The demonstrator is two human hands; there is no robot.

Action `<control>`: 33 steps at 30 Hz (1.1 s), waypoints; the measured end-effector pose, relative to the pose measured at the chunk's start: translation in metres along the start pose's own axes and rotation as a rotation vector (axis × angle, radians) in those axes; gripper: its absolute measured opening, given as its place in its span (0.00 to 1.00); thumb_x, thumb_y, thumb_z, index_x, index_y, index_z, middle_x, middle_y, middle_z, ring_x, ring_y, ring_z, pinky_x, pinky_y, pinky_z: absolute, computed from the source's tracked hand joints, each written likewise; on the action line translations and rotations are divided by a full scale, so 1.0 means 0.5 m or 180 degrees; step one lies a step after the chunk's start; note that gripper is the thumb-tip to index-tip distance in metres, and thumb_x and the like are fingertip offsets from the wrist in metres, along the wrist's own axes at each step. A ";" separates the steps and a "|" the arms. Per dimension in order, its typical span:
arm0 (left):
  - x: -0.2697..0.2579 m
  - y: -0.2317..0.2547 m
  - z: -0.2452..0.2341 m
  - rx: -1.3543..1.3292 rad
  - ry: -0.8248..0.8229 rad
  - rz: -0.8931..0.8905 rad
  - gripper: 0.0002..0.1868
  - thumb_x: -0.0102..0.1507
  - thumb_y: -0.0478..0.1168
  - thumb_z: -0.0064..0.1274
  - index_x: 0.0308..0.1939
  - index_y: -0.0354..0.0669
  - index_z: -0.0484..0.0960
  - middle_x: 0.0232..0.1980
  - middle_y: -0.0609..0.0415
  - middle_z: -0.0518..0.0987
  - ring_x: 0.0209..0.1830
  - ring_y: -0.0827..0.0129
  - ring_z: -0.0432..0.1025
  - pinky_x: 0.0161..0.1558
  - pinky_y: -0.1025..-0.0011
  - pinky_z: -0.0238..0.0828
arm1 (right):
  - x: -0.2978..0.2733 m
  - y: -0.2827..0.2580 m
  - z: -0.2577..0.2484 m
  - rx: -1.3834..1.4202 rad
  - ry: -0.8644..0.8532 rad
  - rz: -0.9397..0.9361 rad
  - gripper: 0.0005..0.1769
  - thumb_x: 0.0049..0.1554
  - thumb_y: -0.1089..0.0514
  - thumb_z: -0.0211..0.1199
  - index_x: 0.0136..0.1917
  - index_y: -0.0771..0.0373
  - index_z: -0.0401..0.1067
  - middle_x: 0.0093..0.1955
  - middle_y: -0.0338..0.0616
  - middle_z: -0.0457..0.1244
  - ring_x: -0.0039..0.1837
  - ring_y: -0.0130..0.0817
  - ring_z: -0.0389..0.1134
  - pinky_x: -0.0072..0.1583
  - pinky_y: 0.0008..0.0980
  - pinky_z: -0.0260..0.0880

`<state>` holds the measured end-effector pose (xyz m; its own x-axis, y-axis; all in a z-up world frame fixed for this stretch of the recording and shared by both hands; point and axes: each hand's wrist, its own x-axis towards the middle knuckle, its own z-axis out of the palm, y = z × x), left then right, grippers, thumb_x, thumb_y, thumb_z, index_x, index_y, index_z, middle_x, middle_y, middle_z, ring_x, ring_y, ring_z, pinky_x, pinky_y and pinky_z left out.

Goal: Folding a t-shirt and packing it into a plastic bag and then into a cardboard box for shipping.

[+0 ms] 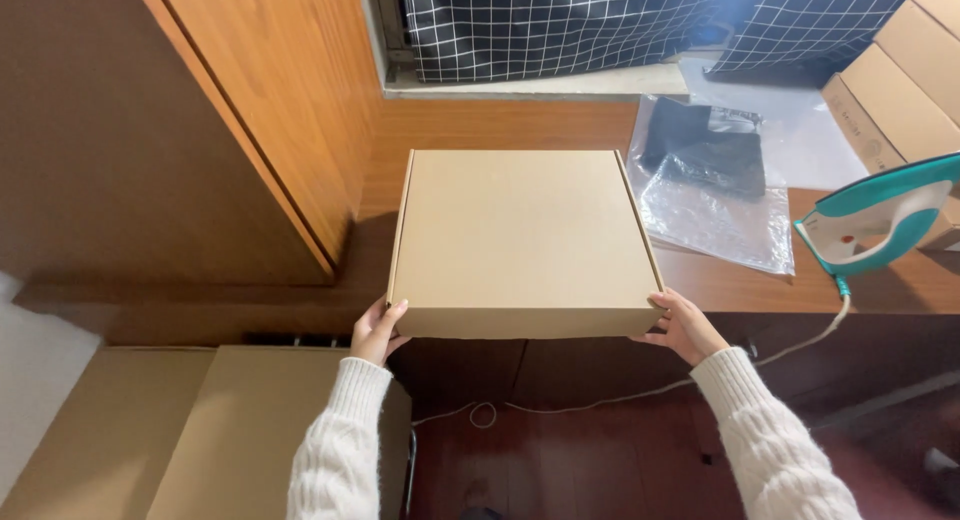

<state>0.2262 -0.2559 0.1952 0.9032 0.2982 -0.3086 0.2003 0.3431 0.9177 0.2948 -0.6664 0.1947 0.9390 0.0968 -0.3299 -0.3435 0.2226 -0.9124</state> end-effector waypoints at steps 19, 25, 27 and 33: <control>0.211 0.052 0.022 0.0177 -0.0031 -0.0356 0.38 0.50 0.46 0.59 0.61 0.42 0.61 0.62 0.43 0.60 0.58 0.40 0.57 0.54 0.52 0.60 | 0.299 0.104 -0.058 0.0149 0.0421 0.0080 0.17 0.53 0.53 0.53 0.55 0.59 0.62 0.52 0.51 0.58 0.53 0.46 0.61 0.50 0.53 0.63; 0.236 0.055 0.037 0.0197 0.0004 -0.0347 0.38 0.51 0.48 0.59 0.61 0.43 0.61 0.62 0.44 0.59 0.59 0.39 0.56 0.52 0.51 0.61 | 0.238 0.015 -0.004 0.0029 0.0164 0.0006 0.20 0.54 0.54 0.51 0.59 0.59 0.60 0.55 0.49 0.56 0.55 0.43 0.58 0.53 0.48 0.60; 0.252 0.044 0.034 0.0252 -0.0024 -0.0330 0.37 0.50 0.48 0.60 0.60 0.45 0.62 0.61 0.45 0.59 0.57 0.38 0.57 0.49 0.50 0.64 | 0.209 -0.020 0.026 -0.0034 0.0160 0.0018 0.21 0.55 0.53 0.51 0.61 0.60 0.58 0.57 0.49 0.54 0.55 0.44 0.57 0.53 0.47 0.60; 0.274 0.036 0.028 0.0539 -0.0083 -0.0529 0.35 0.51 0.52 0.59 0.59 0.53 0.64 0.60 0.48 0.60 0.52 0.35 0.61 0.43 0.47 0.68 | 0.211 -0.032 0.033 -0.0326 0.0248 0.0397 0.31 0.52 0.44 0.54 0.65 0.56 0.54 0.56 0.59 0.51 0.53 0.50 0.58 0.51 0.49 0.62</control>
<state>0.3588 -0.2212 0.1730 0.8616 0.2261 -0.4544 0.4059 0.2306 0.8843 0.3989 -0.6438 0.1786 0.8889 0.0412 -0.4562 -0.4579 0.1130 -0.8818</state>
